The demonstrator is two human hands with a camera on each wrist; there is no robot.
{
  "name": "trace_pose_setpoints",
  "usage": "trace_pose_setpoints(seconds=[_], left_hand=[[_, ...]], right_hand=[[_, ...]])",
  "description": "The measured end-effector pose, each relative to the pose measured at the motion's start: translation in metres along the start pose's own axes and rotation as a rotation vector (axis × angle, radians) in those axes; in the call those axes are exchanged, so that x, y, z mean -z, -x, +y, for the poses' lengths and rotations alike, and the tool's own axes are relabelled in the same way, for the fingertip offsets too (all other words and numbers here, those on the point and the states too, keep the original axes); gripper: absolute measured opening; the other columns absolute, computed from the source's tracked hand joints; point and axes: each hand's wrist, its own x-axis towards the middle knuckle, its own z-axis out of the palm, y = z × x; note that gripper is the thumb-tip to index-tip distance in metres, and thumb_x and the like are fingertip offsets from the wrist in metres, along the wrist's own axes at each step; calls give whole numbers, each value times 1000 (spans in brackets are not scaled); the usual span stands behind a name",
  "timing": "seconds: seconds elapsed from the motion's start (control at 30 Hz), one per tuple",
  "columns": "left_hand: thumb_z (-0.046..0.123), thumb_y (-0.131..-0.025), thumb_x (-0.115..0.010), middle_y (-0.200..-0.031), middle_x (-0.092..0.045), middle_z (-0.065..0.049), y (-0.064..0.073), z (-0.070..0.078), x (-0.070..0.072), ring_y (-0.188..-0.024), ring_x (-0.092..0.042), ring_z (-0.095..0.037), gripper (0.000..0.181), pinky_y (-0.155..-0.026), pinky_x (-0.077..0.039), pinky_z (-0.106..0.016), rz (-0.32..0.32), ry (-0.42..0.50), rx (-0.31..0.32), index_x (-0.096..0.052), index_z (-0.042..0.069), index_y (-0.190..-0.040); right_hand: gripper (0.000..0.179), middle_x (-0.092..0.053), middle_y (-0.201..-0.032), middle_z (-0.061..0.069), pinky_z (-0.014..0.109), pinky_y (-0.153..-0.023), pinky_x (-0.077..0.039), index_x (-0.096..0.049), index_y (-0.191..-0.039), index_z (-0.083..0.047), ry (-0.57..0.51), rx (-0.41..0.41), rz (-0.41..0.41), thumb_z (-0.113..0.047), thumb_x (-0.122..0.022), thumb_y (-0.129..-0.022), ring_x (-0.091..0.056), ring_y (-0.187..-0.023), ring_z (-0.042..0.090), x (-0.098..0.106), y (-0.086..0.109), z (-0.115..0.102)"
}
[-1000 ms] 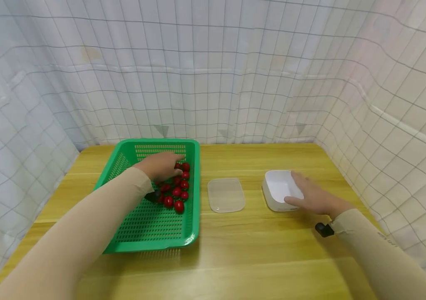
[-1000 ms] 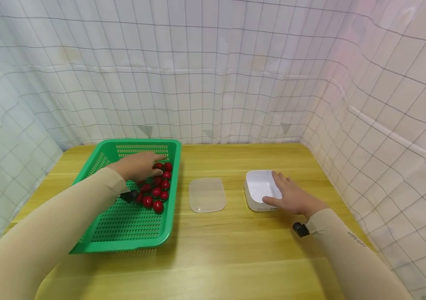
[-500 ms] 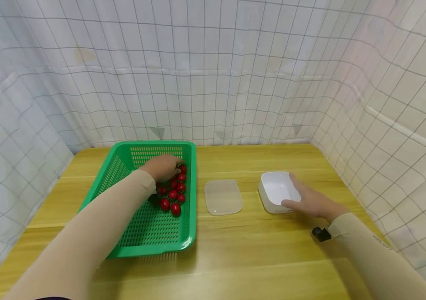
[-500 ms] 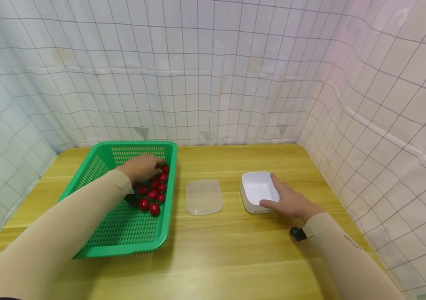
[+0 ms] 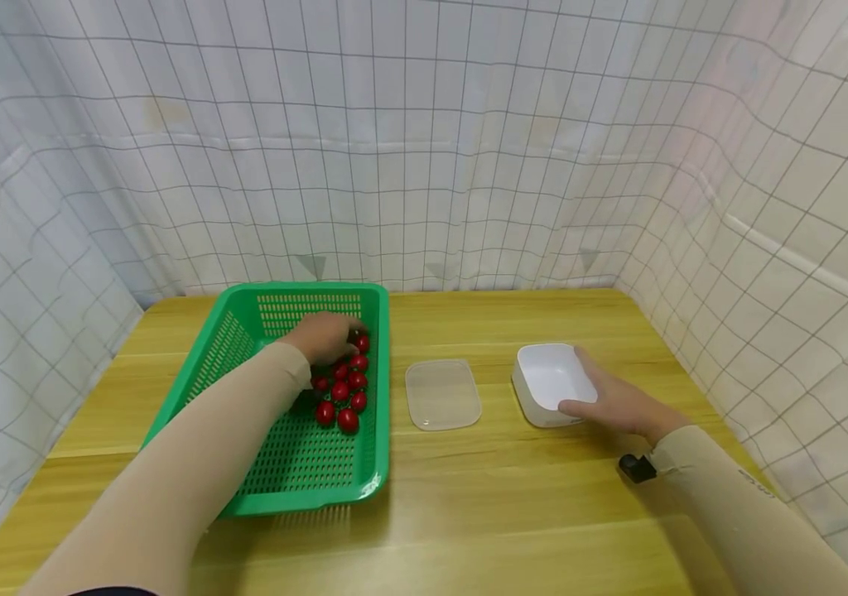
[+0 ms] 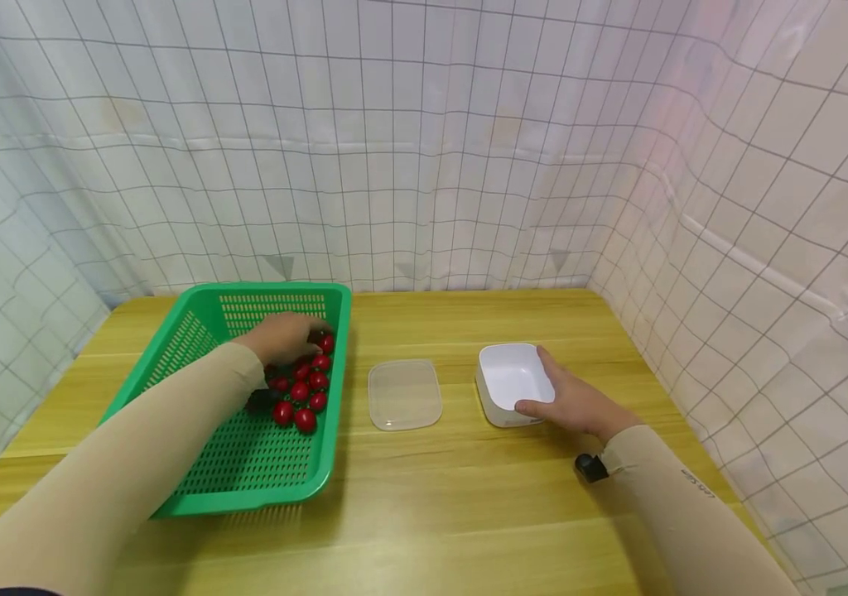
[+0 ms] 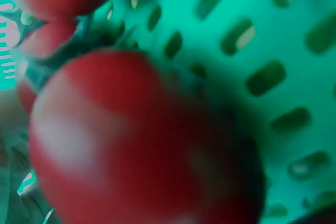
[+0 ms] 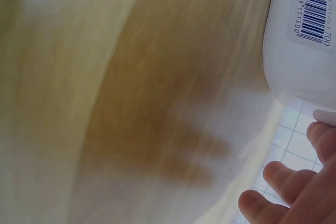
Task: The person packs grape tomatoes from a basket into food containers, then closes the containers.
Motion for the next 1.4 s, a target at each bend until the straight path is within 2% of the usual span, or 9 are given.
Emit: trace_pose_setpoints(seconds=[0.3,0.47,0.63,0.77,0.97,1.07,1.23,1.4], left_hand=[[25,-104,-68,-133,-71,-14,-1,-1,-1,-127,-64,-37,38,-113,-47,-58,-1,8,1,-65,12,-139],[31,-103,-70,-121,-74,-11,-2,-4,-1,-113,-69,-32,32,-103,-54,-54,5,20,-6,-67,11,-128],[33,-102,-72,-105,-72,-7,-3,-6,3,-91,-66,-25,29,-87,-56,-45,14,80,8,-65,13,-122],[32,-100,-75,-106,-71,-8,-4,-9,8,-89,-64,-25,29,-85,-55,-44,66,153,-3,-65,12,-120],[31,-100,-75,-124,-72,-12,-2,-13,18,-111,-67,-31,33,-101,-54,-51,120,232,-9,-65,9,-123],[32,-101,-73,-127,-71,-15,2,-13,25,-117,-66,-34,38,-103,-52,-54,140,268,-13,-64,7,-128],[38,-105,-67,-120,-70,-14,7,-14,37,-109,-65,-32,33,-96,-53,-52,185,318,-8,-63,10,-122],[41,-105,-66,-109,-69,-11,8,-10,45,-97,-62,-28,33,-89,-51,-46,278,382,20,-62,11,-120]], right_hand=[[119,-10,-173,30,69,-120,-30,5,-169,-8,-29,-31,-8,-62,-70,-95,-33,-152,51,-1,1,0],[118,-11,-173,31,69,-120,-31,5,-169,-7,-27,-30,-5,-62,-69,-95,-34,-151,52,-2,0,-1],[118,-11,-173,31,69,-119,-32,7,-169,-9,-11,-41,-17,-64,-67,-95,-36,-150,51,-2,0,-1],[119,-13,-172,32,69,-119,-33,7,-169,-10,2,-47,-17,-65,-67,-95,-38,-149,51,-2,1,-1],[118,-16,-171,34,67,-118,-35,6,-169,-7,2,-40,-15,-64,-67,-96,-41,-146,51,-1,1,-2],[119,-16,-171,34,68,-118,-35,6,-169,-8,1,-46,-20,-64,-67,-95,-41,-146,51,-1,1,-2],[120,-15,-171,33,68,-119,-33,7,-169,-9,-2,-56,-25,-65,-68,-94,-40,-146,50,-1,0,-4],[121,-12,-173,29,68,-120,-31,8,-169,-11,-32,-49,-19,-68,-67,-93,-36,-150,48,-5,-3,-7]])
